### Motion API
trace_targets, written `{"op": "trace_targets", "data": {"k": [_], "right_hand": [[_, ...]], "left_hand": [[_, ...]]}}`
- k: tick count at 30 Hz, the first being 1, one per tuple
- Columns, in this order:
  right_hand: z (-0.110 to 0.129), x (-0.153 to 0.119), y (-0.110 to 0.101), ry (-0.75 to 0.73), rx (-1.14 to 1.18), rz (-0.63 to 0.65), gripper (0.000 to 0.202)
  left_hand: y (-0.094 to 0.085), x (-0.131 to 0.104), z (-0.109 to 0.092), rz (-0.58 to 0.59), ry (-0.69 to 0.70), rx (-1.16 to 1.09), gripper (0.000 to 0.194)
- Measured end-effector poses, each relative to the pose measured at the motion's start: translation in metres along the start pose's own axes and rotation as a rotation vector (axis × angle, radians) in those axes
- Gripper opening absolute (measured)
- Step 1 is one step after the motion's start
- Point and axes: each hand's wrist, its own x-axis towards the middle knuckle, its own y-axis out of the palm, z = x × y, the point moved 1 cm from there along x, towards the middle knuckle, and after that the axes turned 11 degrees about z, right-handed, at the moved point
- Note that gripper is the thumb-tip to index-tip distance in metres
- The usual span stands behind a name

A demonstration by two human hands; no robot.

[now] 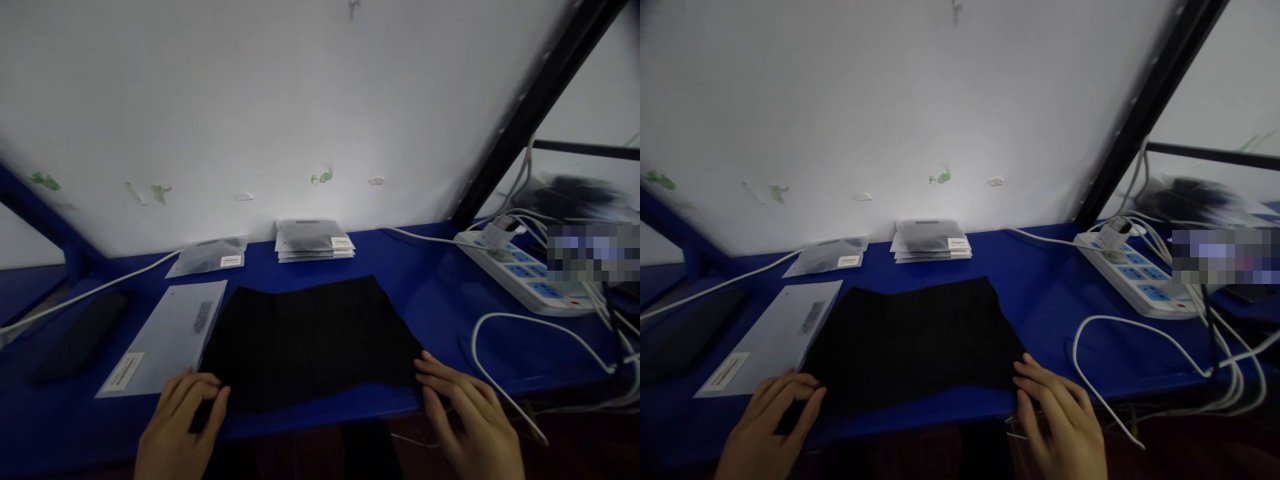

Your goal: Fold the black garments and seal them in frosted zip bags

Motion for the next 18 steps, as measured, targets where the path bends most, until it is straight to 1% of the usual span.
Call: {"op": "trace_targets", "data": {"k": [3,6,9,11,13,14,15,17,18], "right_hand": [[-0.001,0.003,-0.003,-0.022,0.009,0.026,0.015],[-0.003,0.009,-0.010,-0.044,-0.004,0.086,0.013],[-0.005,0.021,-0.021,-0.058,-0.005,0.146,0.015],[-0.005,0.036,-0.027,-0.066,0.001,0.136,0.015],[-0.005,0.057,-0.031,-0.069,0.011,0.117,0.013],[-0.005,0.070,-0.031,-0.067,0.019,0.125,0.012],[-0.005,0.084,-0.029,-0.075,0.024,0.141,0.012],[-0.010,0.117,-0.021,-0.081,0.039,0.221,0.017],[-0.014,0.133,-0.015,-0.082,0.039,0.264,0.019]], "left_hand": [[0.000,0.001,0.000,0.017,0.011,0.029,0.032],[0.001,0.002,0.001,0.032,-0.018,0.027,0.031],[-0.002,0.007,-0.001,0.051,0.009,0.006,0.030],[-0.006,0.016,-0.006,0.022,0.026,0.013,0.028],[-0.011,0.030,-0.017,-0.034,0.040,0.026,0.024],[-0.013,0.041,-0.024,-0.040,0.055,0.024,0.021],[-0.015,0.053,-0.034,-0.023,0.076,0.017,0.019],[-0.016,0.084,-0.053,0.079,0.143,0.016,0.014],[-0.014,0.101,-0.062,0.166,0.196,0.033,0.013]]}}
